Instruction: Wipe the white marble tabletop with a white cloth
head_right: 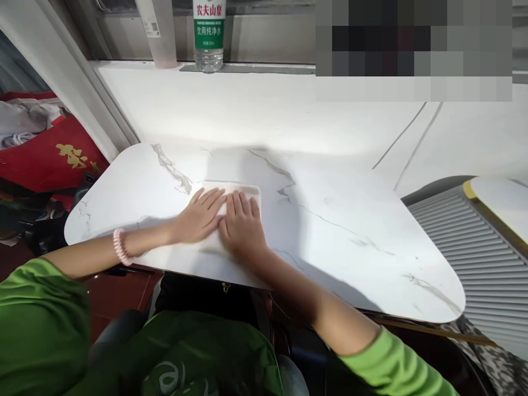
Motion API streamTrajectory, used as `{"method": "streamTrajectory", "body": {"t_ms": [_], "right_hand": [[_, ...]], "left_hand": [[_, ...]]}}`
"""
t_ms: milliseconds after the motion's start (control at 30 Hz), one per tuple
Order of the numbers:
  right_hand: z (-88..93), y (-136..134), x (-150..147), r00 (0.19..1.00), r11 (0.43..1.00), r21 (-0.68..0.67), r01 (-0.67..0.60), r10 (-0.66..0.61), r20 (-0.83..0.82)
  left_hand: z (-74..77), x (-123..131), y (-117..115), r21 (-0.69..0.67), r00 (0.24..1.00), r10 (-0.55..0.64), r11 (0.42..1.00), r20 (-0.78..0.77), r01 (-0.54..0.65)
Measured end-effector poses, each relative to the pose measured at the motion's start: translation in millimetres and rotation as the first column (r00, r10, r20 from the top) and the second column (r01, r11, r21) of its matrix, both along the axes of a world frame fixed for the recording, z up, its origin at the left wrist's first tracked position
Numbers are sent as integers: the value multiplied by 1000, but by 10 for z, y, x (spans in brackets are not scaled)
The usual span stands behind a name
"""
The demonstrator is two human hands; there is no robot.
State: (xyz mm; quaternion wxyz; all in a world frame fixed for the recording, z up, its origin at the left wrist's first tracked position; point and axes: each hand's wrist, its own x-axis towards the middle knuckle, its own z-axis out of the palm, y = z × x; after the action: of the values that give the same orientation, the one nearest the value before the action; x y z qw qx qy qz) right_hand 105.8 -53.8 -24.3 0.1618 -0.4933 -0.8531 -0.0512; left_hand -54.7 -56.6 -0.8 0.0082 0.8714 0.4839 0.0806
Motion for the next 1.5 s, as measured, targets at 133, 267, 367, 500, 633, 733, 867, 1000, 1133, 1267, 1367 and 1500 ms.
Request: {"method": "streamTrajectory", "body": {"t_ms": [133,267,367,500,633,733,867,1000,1133,1267,1367,1500], "right_hand": [[45,-559,30,995,995,38,-95,94,30],[69,-574,-24,986,987,-1,-161,161,37],[66,-275,-150,988,988,-27,-151,152,14],[54,351,-426,994,993,-58,-102,100,-40],[35,1031,-715,993,998,-51,-44,38,-109],[15,1480,-867,991,999,-40,-4,-1,-134],[-21,1900,-943,984,1000,-29,-7,2,-178],[-50,2044,-933,980,999,-30,-17,11,-199],[-37,1934,-896,979,999,-40,-28,19,-205],[-20,1556,-828,985,998,-35,-43,36,-168],[-35,1057,-766,988,999,-5,-41,40,-149],[-22,245,-690,985,995,38,-87,91,-146]], "left_hand": [[59,6,-660,-1,1000,24,1000,-17,-24],[84,-14,-780,-30,996,84,996,-24,-84],[67,-81,-530,-42,992,125,991,-9,-125],[48,-274,94,-20,981,193,981,30,-192],[52,-540,860,-49,988,155,987,13,-154],[38,-696,1375,-54,992,126,991,24,-125],[-1,-763,1804,-50,988,148,988,44,-146],[-8,-741,1904,-65,985,168,984,48,-165],[19,-702,1770,-74,980,197,978,34,-194],[29,-673,1402,-63,984,177,982,-10,-177],[22,-680,937,-39,993,106,993,-43,-108],[41,-719,163,-26,998,38,999,-46,-40]]}}
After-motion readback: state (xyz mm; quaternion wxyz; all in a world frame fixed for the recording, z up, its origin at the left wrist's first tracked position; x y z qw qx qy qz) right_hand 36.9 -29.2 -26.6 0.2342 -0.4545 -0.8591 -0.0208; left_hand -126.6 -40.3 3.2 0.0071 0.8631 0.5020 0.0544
